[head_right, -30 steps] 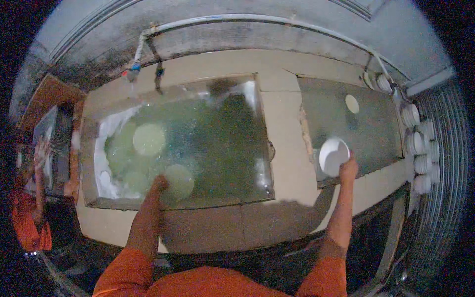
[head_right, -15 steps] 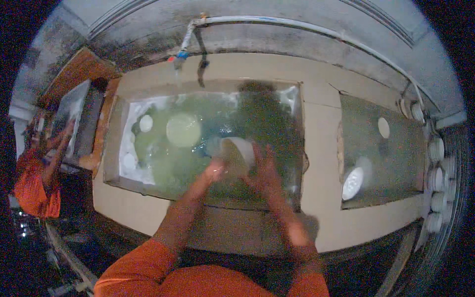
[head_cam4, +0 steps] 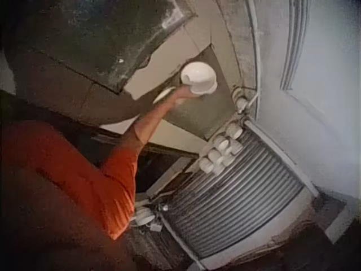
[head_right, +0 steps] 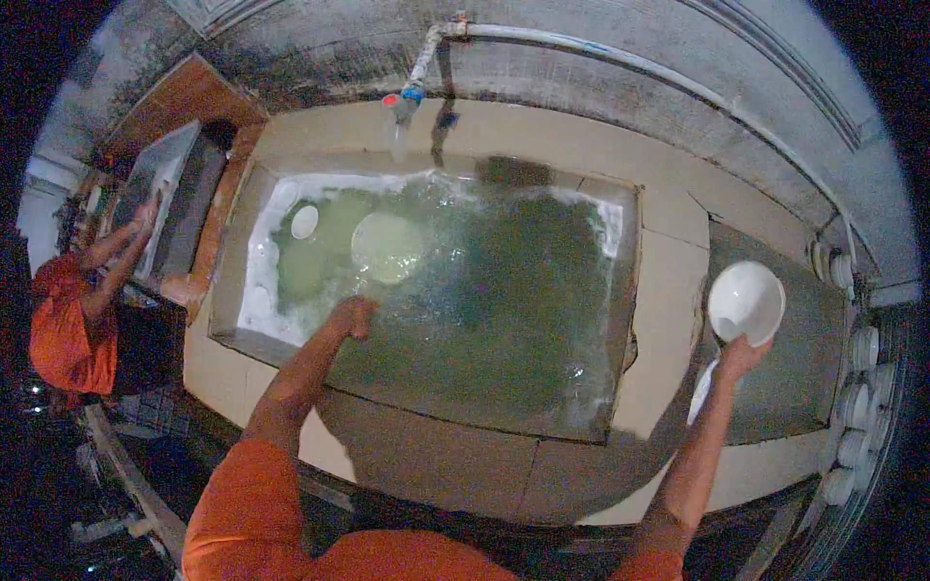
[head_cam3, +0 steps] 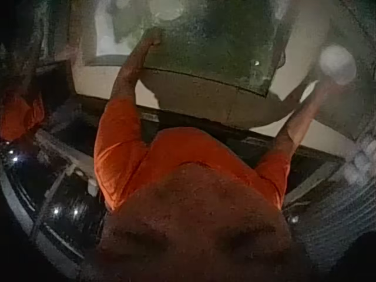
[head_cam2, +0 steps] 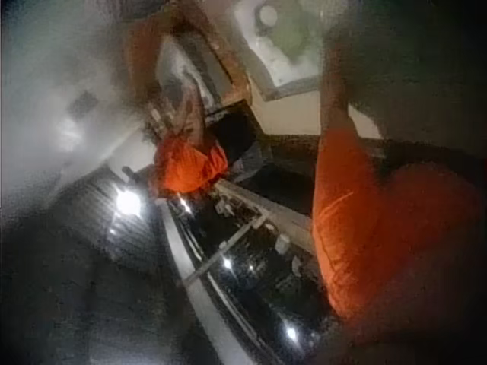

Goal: The person washes and rinses bowls in a sink by hand, then stacks the clean bowls onto piles on a counter.

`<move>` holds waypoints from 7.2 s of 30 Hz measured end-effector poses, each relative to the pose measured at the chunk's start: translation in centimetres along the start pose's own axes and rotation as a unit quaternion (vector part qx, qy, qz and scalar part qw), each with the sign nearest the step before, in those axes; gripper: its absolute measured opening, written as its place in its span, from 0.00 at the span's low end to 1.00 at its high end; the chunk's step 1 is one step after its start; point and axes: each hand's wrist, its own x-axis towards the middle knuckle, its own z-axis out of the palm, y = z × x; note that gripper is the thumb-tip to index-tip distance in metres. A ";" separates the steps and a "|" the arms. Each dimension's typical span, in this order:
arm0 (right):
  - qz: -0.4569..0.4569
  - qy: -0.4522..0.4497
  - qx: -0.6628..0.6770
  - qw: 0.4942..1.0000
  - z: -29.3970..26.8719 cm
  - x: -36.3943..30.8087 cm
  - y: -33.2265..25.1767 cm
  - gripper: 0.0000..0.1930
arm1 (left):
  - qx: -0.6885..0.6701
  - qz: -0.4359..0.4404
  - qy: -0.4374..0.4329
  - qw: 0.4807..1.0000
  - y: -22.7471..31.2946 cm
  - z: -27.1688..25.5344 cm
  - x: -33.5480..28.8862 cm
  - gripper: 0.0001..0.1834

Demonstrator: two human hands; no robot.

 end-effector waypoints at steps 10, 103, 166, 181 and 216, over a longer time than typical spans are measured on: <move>0.304 -0.163 0.058 0.937 -4.6 9.2 10.8 0.30 | 0.008 -0.114 0.060 0.992 -3.7 7.9 5.5 0.20; 0.436 -0.513 0.032 0.739 11.7 -28.0 21.5 0.27 | -0.536 0.085 0.014 0.840 21.8 2.3 9.2 0.31; 0.062 -0.096 -0.695 0.710 -19.7 -2.9 5.6 0.29 | -0.778 -0.084 0.047 0.621 26.7 -0.8 21.8 0.25; -0.261 -0.134 -0.201 0.935 0.4 -17.5 -5.7 0.24 | -0.725 0.233 -0.080 0.643 32.7 -11.2 6.5 0.22; -0.194 -0.641 -0.483 0.564 24.7 -42.8 6.8 0.29 | -0.187 -0.279 0.085 0.938 -20.6 13.6 6.3 0.16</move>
